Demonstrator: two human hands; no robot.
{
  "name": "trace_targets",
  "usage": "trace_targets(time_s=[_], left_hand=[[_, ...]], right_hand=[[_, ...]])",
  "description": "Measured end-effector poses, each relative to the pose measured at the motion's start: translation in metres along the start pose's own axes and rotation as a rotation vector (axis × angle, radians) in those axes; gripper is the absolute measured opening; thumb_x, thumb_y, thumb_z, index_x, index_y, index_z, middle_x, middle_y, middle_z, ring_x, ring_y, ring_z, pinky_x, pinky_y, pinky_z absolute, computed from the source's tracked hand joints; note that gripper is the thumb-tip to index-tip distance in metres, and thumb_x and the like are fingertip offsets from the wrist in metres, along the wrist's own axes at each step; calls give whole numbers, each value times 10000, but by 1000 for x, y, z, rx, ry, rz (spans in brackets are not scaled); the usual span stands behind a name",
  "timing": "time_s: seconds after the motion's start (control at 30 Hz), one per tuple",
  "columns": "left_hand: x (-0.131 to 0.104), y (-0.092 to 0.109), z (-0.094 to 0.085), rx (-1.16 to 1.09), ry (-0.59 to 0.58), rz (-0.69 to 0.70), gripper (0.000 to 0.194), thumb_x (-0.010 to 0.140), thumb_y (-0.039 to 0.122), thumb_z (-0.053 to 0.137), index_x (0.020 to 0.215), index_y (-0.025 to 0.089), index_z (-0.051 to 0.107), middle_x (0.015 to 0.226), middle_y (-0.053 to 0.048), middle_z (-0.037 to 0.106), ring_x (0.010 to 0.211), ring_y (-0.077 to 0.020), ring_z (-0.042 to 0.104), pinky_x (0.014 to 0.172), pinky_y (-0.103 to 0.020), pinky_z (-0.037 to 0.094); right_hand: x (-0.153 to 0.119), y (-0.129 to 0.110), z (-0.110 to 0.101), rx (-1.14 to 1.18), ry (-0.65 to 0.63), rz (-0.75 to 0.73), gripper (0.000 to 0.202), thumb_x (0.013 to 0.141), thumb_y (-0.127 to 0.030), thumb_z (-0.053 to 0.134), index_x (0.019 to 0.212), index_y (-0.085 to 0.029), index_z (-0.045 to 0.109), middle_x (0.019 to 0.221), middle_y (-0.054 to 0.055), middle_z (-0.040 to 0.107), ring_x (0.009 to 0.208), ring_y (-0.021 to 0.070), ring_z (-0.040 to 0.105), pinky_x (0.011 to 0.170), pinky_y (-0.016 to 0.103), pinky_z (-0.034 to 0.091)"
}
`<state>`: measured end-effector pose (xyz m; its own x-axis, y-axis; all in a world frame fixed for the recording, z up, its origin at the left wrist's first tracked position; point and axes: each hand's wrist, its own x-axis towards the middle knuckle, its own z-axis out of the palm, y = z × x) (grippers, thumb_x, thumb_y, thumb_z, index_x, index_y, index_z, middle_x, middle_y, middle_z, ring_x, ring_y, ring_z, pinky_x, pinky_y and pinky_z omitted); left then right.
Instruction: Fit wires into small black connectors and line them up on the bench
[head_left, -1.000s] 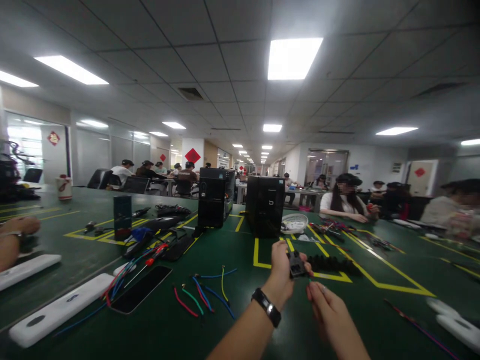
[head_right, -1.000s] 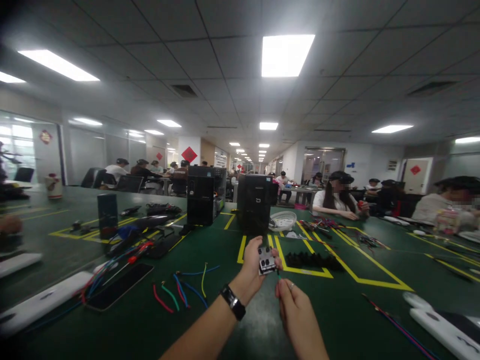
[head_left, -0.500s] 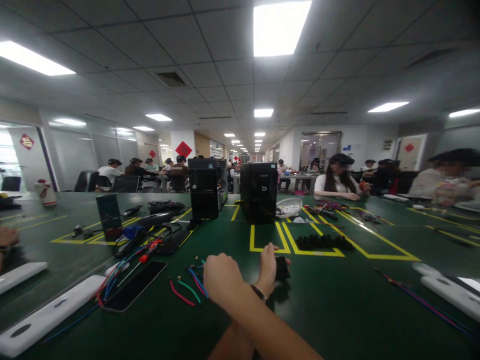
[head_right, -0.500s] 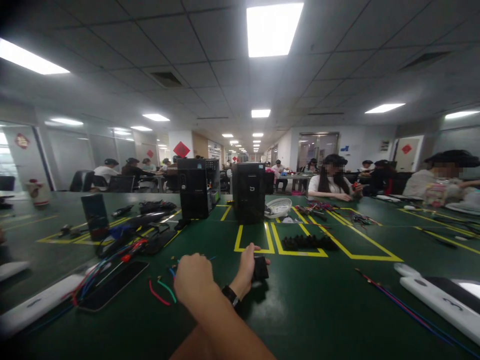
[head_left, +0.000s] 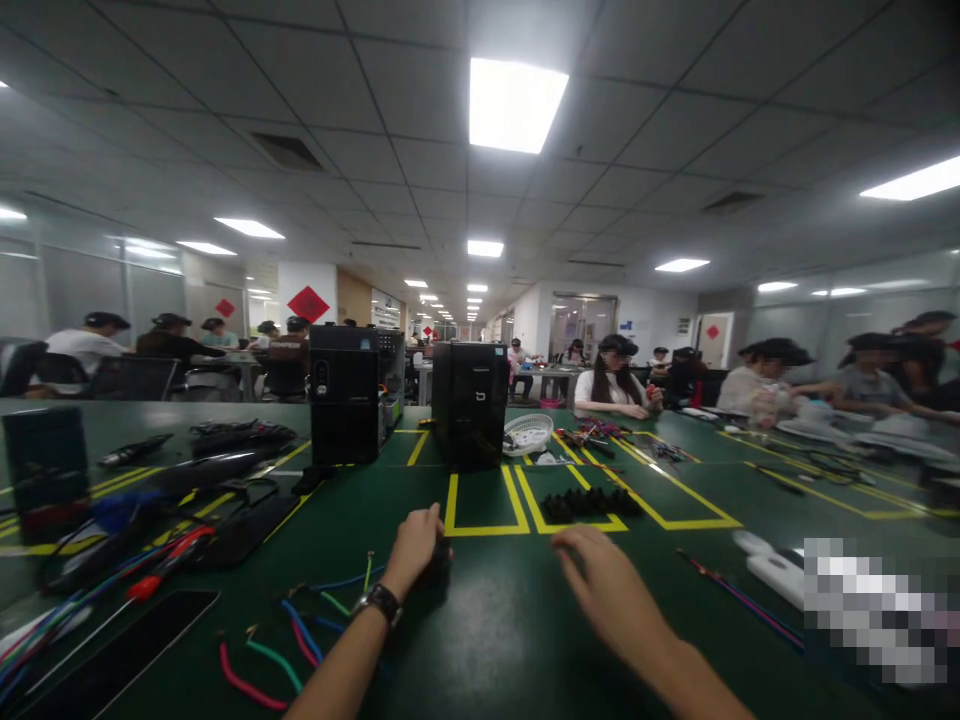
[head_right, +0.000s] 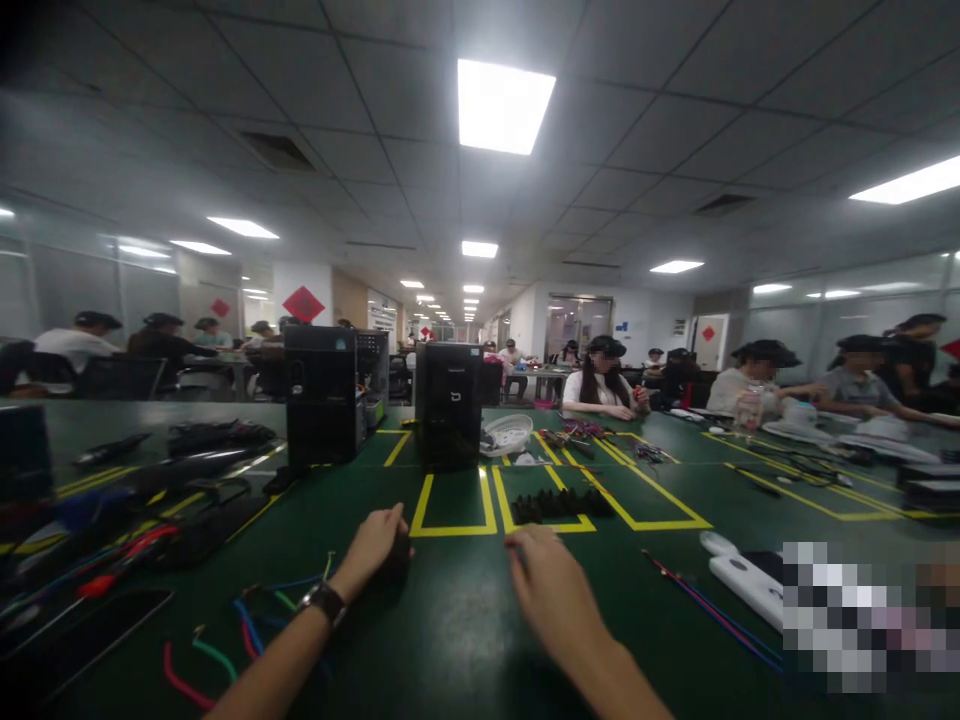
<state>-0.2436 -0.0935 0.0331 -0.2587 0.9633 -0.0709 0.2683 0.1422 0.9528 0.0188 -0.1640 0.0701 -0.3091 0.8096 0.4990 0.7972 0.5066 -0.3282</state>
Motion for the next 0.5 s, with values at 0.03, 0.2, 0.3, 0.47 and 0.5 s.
trace_targets(time_s=[0.03,0.2,0.3,0.47,0.5], left_hand=[[2,0,-9,-8,-1,-2,343,890,407,436,792,127,608,659,-31,652,638,-182,638,618,-330,510],[4,7,-32,-7,133,-37,351,892,417,426,836,122,609,716,-32,653,679,-179,637,640,-334,512],[4,19,-31,-10,264,-26,335,850,369,538,1102,149,561,1100,-52,599,932,-211,598,786,-398,515],[19,40,-1,10,447,13,343,871,343,510,1133,126,549,1157,-43,571,1001,-259,567,829,-426,489],[24,42,10,16,472,11,340,873,342,507,1135,129,548,1158,-41,571,1000,-257,567,828,-427,490]], right_hand=[[-12,38,-14,-99,-14,56,290,860,-156,382,1002,-156,635,1025,120,649,977,234,580,900,374,433],[-79,190,-55,-498,-74,259,346,813,-134,403,1054,-87,647,1023,191,629,921,301,596,797,427,480],[-101,223,-56,-511,-13,279,324,830,-225,439,1040,-103,653,1042,187,623,943,295,594,819,419,474],[-95,217,-49,-513,30,247,311,869,-260,411,1034,-127,638,1006,155,624,934,277,584,817,407,454],[-93,214,-48,-517,31,248,301,872,-248,406,1020,-128,639,985,148,625,922,272,583,810,405,452]])
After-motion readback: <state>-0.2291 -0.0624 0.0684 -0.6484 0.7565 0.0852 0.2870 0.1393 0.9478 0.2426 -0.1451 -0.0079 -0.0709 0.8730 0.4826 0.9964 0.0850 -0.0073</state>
